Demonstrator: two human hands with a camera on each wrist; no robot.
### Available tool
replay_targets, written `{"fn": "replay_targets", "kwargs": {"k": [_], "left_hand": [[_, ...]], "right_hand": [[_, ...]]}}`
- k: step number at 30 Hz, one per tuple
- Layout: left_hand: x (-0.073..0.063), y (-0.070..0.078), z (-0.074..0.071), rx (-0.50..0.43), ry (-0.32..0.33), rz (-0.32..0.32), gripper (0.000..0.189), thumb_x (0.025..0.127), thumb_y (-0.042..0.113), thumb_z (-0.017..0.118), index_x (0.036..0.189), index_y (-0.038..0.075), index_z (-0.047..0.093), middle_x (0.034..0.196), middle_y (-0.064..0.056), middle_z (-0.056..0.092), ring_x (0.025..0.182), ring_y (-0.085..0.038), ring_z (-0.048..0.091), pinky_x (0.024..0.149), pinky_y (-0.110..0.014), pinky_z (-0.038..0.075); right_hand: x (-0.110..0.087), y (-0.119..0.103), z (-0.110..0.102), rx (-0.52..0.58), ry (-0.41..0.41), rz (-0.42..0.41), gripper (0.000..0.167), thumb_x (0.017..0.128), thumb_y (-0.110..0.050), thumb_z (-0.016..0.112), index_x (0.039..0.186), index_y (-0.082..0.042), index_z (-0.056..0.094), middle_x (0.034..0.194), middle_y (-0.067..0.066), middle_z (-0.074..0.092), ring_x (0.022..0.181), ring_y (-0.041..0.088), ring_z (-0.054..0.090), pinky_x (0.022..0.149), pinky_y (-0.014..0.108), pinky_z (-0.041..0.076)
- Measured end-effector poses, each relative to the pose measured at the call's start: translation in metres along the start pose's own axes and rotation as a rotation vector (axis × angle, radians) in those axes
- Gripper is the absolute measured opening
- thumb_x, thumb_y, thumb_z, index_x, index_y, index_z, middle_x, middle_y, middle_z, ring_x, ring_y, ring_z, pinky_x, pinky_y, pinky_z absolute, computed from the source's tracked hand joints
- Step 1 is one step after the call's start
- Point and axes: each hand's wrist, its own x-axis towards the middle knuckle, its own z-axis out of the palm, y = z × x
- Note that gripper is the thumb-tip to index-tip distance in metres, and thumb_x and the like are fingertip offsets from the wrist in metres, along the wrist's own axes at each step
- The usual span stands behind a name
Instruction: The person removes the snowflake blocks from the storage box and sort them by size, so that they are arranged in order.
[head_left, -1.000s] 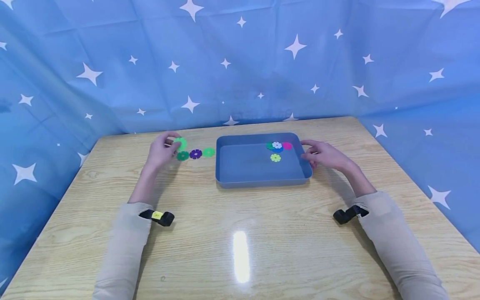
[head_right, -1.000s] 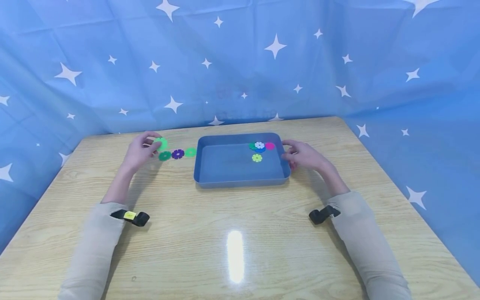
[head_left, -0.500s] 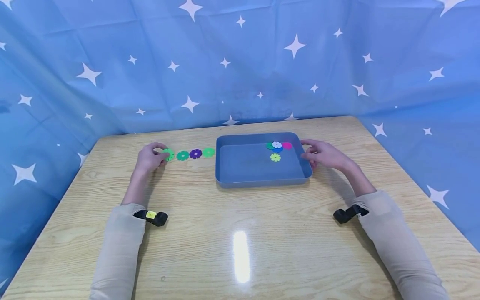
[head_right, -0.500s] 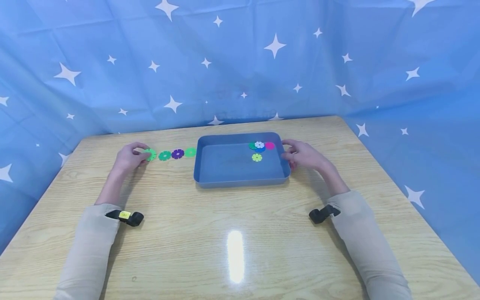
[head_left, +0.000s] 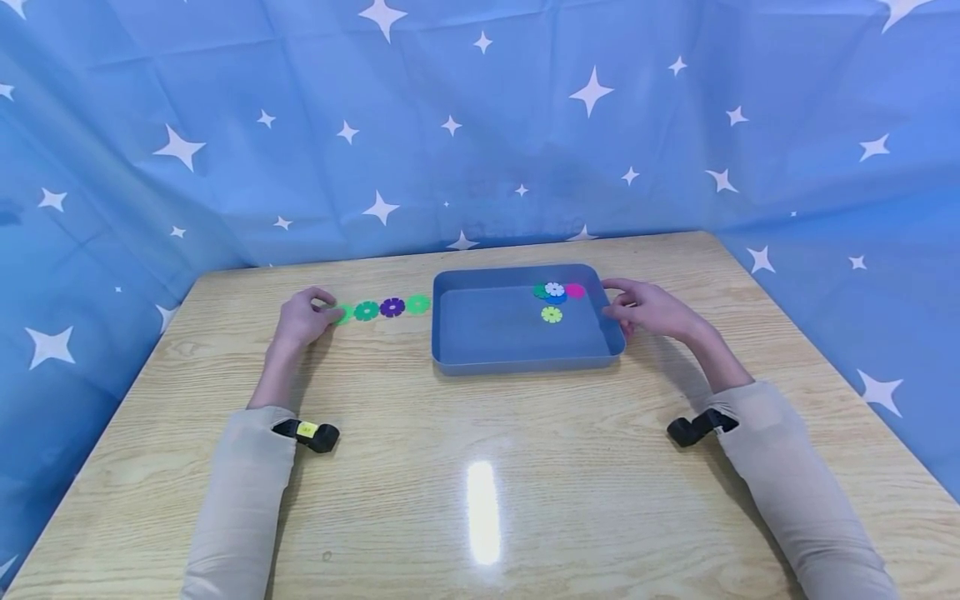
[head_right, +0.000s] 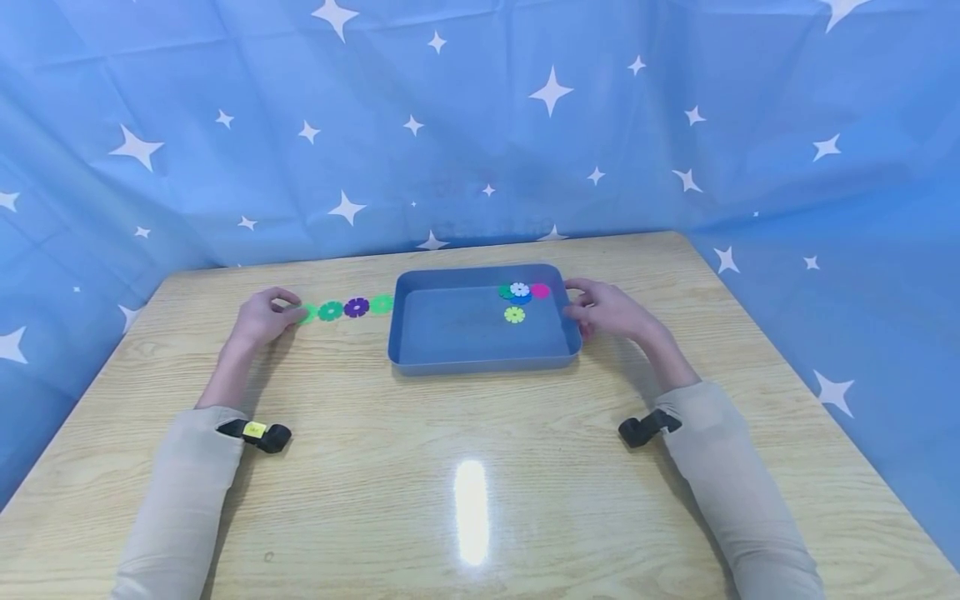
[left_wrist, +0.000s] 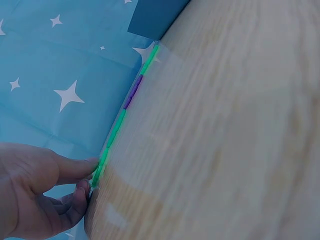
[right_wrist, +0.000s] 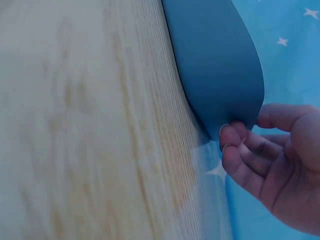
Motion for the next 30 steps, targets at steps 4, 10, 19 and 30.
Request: {"fn": "replay_targets", "kwargs": {"k": [4,10,19,30], "left_hand": [[-0.001,0.004,0.0,0.012,0.01,-0.007,0.036,0.101,0.019,0.063,0.127,-0.005,0.057,0.1,-0.019,0.062,0.073,-0.017,0.06,0.072,-0.034,0.046],[-0.004,0.022,0.001,-0.033,0.018,0.047,0.037,0.102,0.022,0.062,0.129,-0.004,0.057,0.099,-0.016,0.058,0.077,-0.021,0.054,0.066,-0.031,0.046],[-0.007,0.058,0.019,-0.121,0.006,0.234,0.031,0.101,0.018,0.063,0.121,-0.005,0.062,0.1,-0.019,0.064,0.089,-0.023,0.058,0.069,-0.026,0.047],[-0.009,0.101,0.061,-0.189,-0.065,0.372,0.019,0.1,0.012,0.063,0.113,-0.002,0.065,0.089,-0.011,0.063,0.086,-0.024,0.061,0.076,-0.03,0.047]], "right_hand": [[0.0,-0.001,0.0,0.007,-0.003,-0.002,0.063,0.103,-0.018,0.058,0.155,0.003,0.028,0.075,0.011,0.06,0.068,0.032,0.061,0.072,0.041,0.051],[-0.001,-0.002,0.001,0.012,-0.006,-0.007,0.064,0.103,-0.018,0.058,0.155,0.003,0.027,0.074,0.011,0.059,0.067,0.031,0.06,0.071,0.04,0.051],[-0.001,-0.002,0.001,0.009,-0.006,-0.007,0.064,0.103,-0.019,0.057,0.155,0.003,0.027,0.073,0.011,0.059,0.067,0.031,0.06,0.072,0.041,0.051],[-0.001,-0.002,0.001,0.006,-0.002,0.001,0.064,0.103,-0.019,0.058,0.155,0.003,0.028,0.076,0.01,0.06,0.068,0.03,0.061,0.071,0.039,0.052]]}}
